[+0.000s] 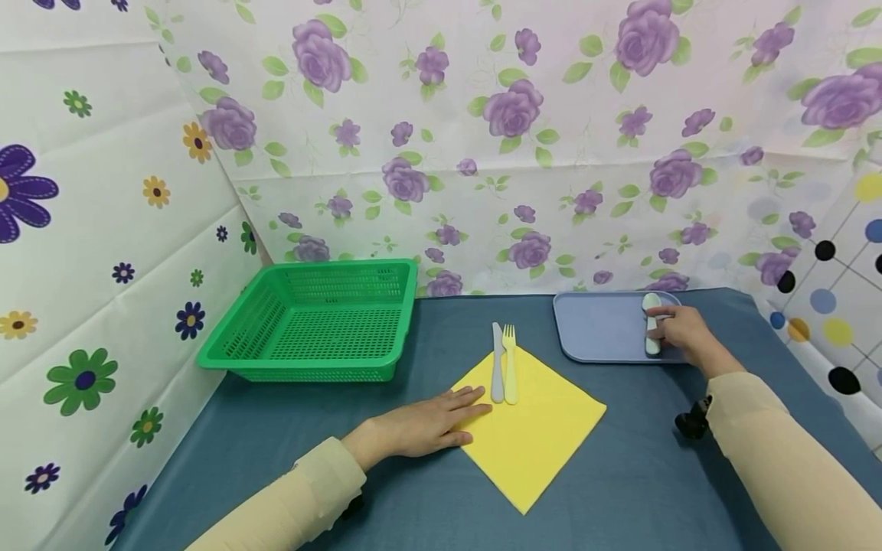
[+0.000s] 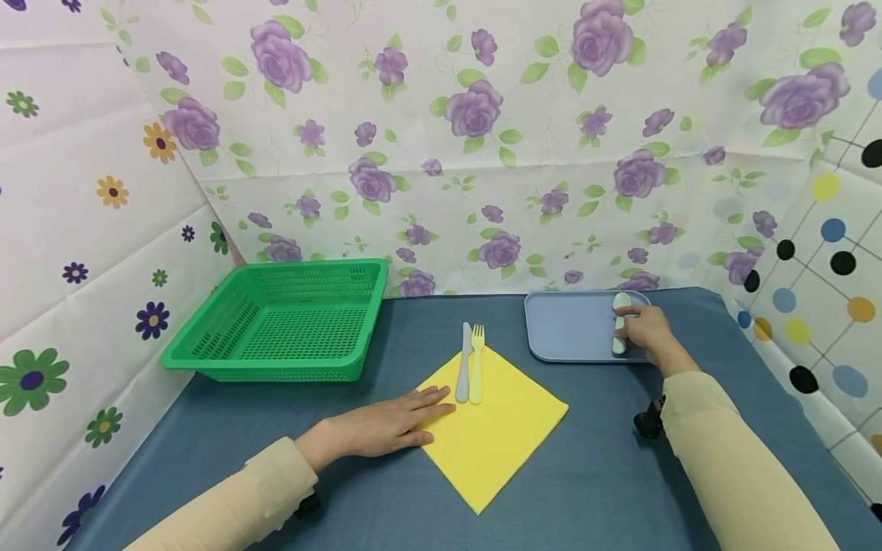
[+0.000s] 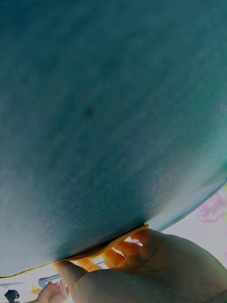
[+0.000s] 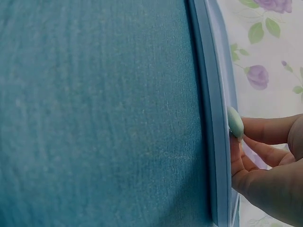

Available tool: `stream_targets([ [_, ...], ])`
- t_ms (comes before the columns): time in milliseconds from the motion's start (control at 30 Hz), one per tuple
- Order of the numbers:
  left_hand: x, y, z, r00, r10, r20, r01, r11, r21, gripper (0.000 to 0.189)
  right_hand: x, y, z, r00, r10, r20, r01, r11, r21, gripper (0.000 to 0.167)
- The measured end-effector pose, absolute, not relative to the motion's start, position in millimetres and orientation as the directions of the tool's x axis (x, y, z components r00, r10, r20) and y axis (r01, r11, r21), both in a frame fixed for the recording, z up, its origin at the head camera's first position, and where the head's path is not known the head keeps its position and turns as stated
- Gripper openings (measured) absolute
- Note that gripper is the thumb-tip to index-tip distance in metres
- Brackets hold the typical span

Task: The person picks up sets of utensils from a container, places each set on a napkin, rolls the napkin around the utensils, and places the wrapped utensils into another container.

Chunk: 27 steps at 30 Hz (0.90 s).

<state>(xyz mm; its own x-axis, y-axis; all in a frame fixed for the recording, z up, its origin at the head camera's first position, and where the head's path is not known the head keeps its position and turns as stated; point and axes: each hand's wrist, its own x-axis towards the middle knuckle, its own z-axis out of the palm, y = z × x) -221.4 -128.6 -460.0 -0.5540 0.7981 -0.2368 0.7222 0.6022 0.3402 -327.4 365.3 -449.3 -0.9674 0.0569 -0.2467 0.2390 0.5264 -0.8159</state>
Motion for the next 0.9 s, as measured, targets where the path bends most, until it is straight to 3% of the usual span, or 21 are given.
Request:
stream_targets([
  [400, -221, -128, -459, -0.552, 0.8, -0.235, 0.726, 0.599, 0.338, 0.061, -326, 358, -445, -0.972, 0.081, -0.222, 0.234, 0.463, -0.855, 0.06],
  [900, -220, -129, -458, -0.549, 0.801, -0.238, 0.722, 0.598, 0.348, 0.061, -323, 330, -435, -0.983, 0.024, -0.184, 0.175, 0.436, -0.882, 0.06],
])
